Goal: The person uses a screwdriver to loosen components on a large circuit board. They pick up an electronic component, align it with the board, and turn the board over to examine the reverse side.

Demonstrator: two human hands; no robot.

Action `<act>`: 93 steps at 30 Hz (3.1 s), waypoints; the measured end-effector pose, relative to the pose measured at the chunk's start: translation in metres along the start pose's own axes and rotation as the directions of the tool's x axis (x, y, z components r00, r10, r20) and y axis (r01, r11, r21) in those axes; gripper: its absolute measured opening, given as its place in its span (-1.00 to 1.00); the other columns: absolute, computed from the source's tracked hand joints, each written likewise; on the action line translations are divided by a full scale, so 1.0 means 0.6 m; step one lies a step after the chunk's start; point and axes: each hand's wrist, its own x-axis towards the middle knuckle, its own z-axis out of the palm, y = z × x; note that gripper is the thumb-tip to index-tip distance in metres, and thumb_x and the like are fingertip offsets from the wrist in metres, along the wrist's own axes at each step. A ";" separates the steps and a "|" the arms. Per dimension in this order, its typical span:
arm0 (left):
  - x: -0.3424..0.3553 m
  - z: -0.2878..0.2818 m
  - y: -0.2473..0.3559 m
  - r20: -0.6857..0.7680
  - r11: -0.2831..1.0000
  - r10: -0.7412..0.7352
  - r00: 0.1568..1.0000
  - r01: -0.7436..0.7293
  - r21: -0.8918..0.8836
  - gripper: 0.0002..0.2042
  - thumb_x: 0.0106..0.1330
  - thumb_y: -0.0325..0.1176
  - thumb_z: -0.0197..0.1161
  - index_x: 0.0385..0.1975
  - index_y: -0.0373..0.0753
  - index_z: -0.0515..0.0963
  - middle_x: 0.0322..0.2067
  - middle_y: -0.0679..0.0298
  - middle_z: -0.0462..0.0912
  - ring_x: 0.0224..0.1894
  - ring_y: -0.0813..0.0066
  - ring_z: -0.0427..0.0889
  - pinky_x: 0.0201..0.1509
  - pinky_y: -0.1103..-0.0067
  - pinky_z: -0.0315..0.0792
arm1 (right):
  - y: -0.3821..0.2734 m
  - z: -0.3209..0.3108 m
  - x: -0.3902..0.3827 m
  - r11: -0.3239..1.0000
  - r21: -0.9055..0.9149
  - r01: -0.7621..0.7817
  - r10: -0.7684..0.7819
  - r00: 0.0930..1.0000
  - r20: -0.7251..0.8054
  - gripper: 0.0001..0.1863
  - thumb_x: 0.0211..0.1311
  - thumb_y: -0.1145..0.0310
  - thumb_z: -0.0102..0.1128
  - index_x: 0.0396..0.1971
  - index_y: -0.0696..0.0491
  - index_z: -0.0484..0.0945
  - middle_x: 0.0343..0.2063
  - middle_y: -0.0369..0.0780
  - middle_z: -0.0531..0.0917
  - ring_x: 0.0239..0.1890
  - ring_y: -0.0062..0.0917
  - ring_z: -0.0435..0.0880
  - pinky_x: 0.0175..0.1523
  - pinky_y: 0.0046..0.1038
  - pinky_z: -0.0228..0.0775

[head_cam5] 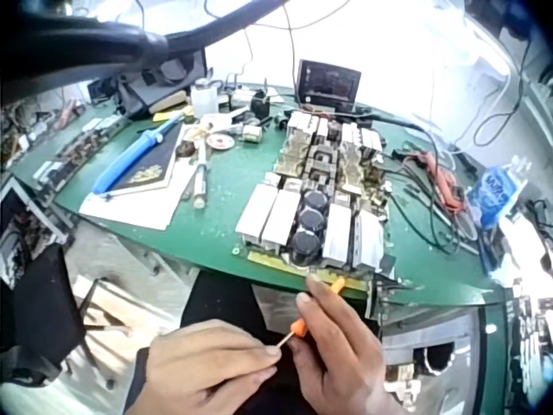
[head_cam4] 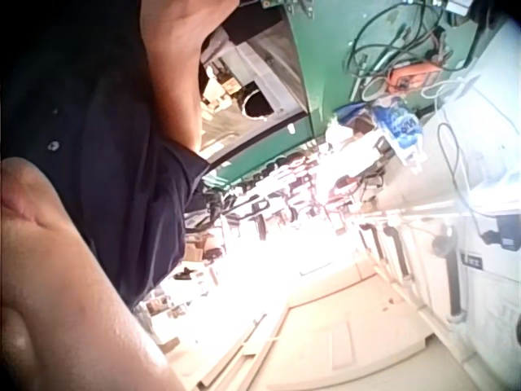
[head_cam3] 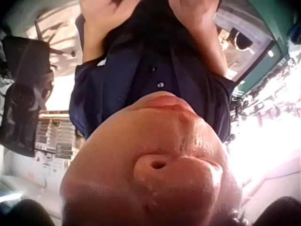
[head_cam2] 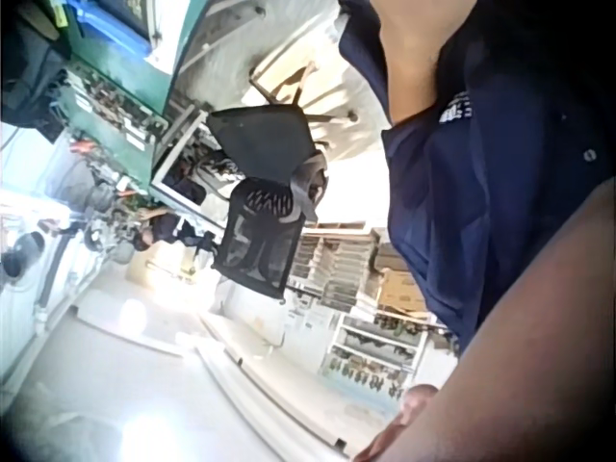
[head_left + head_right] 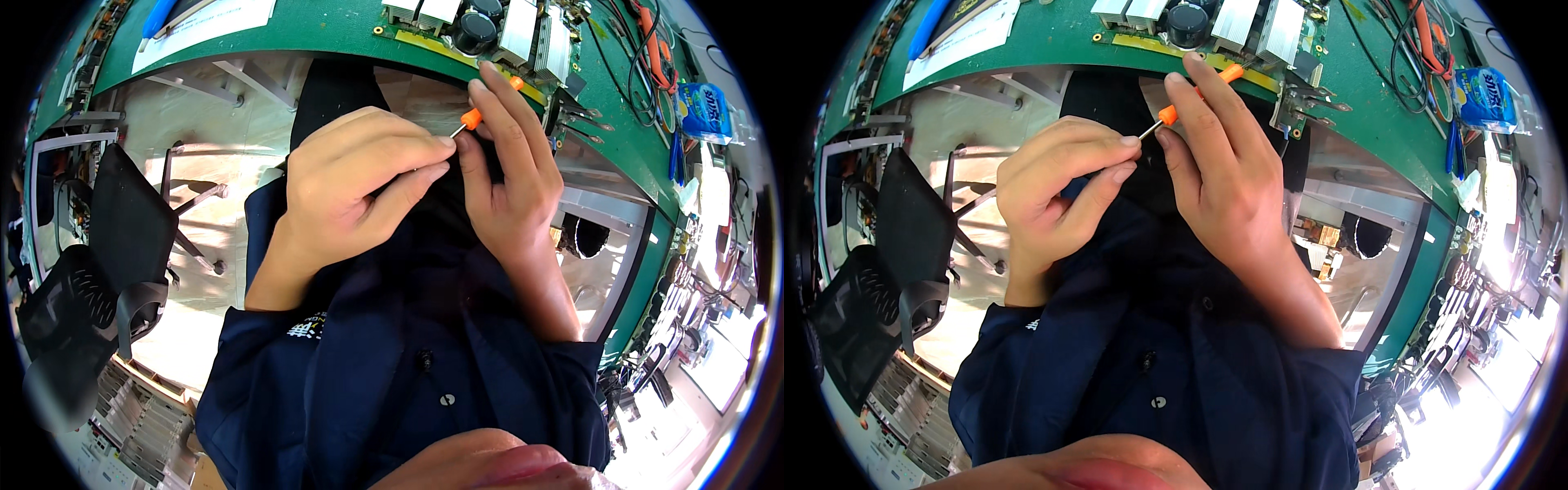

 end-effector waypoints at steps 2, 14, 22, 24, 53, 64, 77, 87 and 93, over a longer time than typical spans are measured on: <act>-0.002 0.003 0.001 -0.010 1.000 -0.001 1.000 0.001 0.011 -0.79 0.03 -0.71 0.38 -0.30 -0.43 0.67 -0.36 0.06 0.73 -0.35 0.25 0.71 -0.27 0.54 0.55 | -0.004 -0.003 -0.001 0.999 0.008 0.031 -0.031 1.000 0.000 -0.57 0.09 0.61 0.37 0.02 0.19 0.61 0.09 -0.04 0.62 -0.12 -0.22 0.71 -0.05 -0.34 0.60; -0.026 0.012 -0.018 0.081 0.985 -0.167 0.983 0.170 -0.040 -0.86 0.04 -0.64 0.33 -0.38 -0.36 0.61 -0.42 0.10 0.66 -0.37 0.10 0.65 -0.28 0.44 0.51 | 0.002 0.002 -0.018 1.000 0.019 0.023 -0.024 0.997 0.071 -0.64 0.04 0.60 0.41 -0.08 0.14 0.66 -0.02 -0.12 0.65 -0.29 -0.35 0.68 -0.19 -0.39 0.57; -0.035 0.013 -0.024 0.098 0.949 -0.281 0.955 0.291 -0.119 -0.93 0.12 -0.67 0.29 -0.40 -0.41 0.59 -0.38 0.08 0.71 -0.33 0.26 0.73 -0.23 0.55 0.54 | -0.004 -0.001 -0.022 0.999 -0.035 0.023 -0.018 0.991 0.134 -0.57 0.00 0.56 0.45 -0.03 0.11 0.66 0.05 -0.13 0.64 -0.29 -0.37 0.65 -0.20 -0.40 0.56; -0.035 0.014 -0.026 0.106 0.940 -0.299 0.948 0.312 -0.141 -0.94 0.15 -0.66 0.29 -0.40 -0.42 0.59 -0.38 0.09 0.71 -0.32 0.28 0.73 -0.21 0.55 0.54 | -0.010 -0.015 -0.016 0.998 -0.064 0.029 -0.018 0.986 0.166 -0.55 -0.02 0.54 0.48 -0.03 0.09 0.67 0.04 -0.13 0.65 -0.29 -0.37 0.65 -0.21 -0.40 0.55; -0.076 0.058 -0.020 0.280 0.502 -0.611 0.741 0.635 -0.587 -0.73 0.58 -0.37 -0.03 -0.08 -0.43 0.57 -0.50 0.19 0.68 -0.42 0.58 0.61 -0.24 0.64 0.49 | 0.067 -0.123 0.158 0.871 -0.492 0.006 0.219 0.891 0.399 -0.61 0.05 0.23 0.49 -0.17 0.16 0.70 -0.28 -0.03 0.73 -0.14 -0.15 0.68 0.02 -0.21 0.48; -0.051 0.056 0.020 0.293 0.555 -0.591 0.752 0.642 -0.529 -0.72 0.58 -0.36 -0.05 -0.13 -0.43 0.57 -0.51 0.21 0.69 -0.44 0.62 0.62 -0.26 0.66 0.50 | 0.070 -0.127 0.161 0.905 -0.422 -0.057 0.228 0.902 0.367 -0.60 0.05 0.21 0.49 -0.16 0.13 0.68 -0.23 -0.04 0.71 -0.11 -0.20 0.69 0.01 -0.22 0.48; 0.068 0.010 0.045 0.168 0.940 -0.328 0.930 0.338 -0.037 -0.64 0.55 -0.26 -0.01 -0.39 -0.39 0.58 -0.67 0.24 0.64 -0.62 0.52 0.61 -0.47 0.59 0.42 | 0.089 -0.146 0.158 0.974 -0.215 -0.066 0.136 0.936 0.326 -0.63 0.22 0.11 0.37 -0.13 0.08 0.71 -0.13 -0.14 0.72 -0.05 -0.28 0.68 0.05 -0.34 0.47; 0.100 0.023 0.053 0.056 0.956 -0.292 0.955 0.290 0.031 -0.60 0.56 -0.22 -0.01 -0.38 -0.42 0.60 -0.70 0.23 0.62 -0.63 0.50 0.60 -0.48 0.58 0.40 | 0.038 -0.109 0.114 0.942 -0.171 0.288 -0.252 0.946 0.204 -0.72 -0.01 0.42 0.47 -0.23 0.06 0.70 -0.26 -0.21 0.69 -0.16 -0.27 0.63 -0.04 -0.31 0.47; 0.089 0.020 0.055 0.074 0.956 -0.288 0.955 0.282 0.084 -0.64 0.56 -0.27 -0.02 -0.35 -0.41 0.60 -0.65 0.22 0.64 -0.60 0.48 0.62 -0.44 0.58 0.43 | 0.039 -0.105 0.116 0.915 -0.257 0.312 -0.266 0.943 0.197 -0.80 -0.01 0.40 0.46 -0.34 0.06 0.70 -0.44 -0.27 0.61 -0.32 -0.33 0.57 -0.21 -0.32 0.39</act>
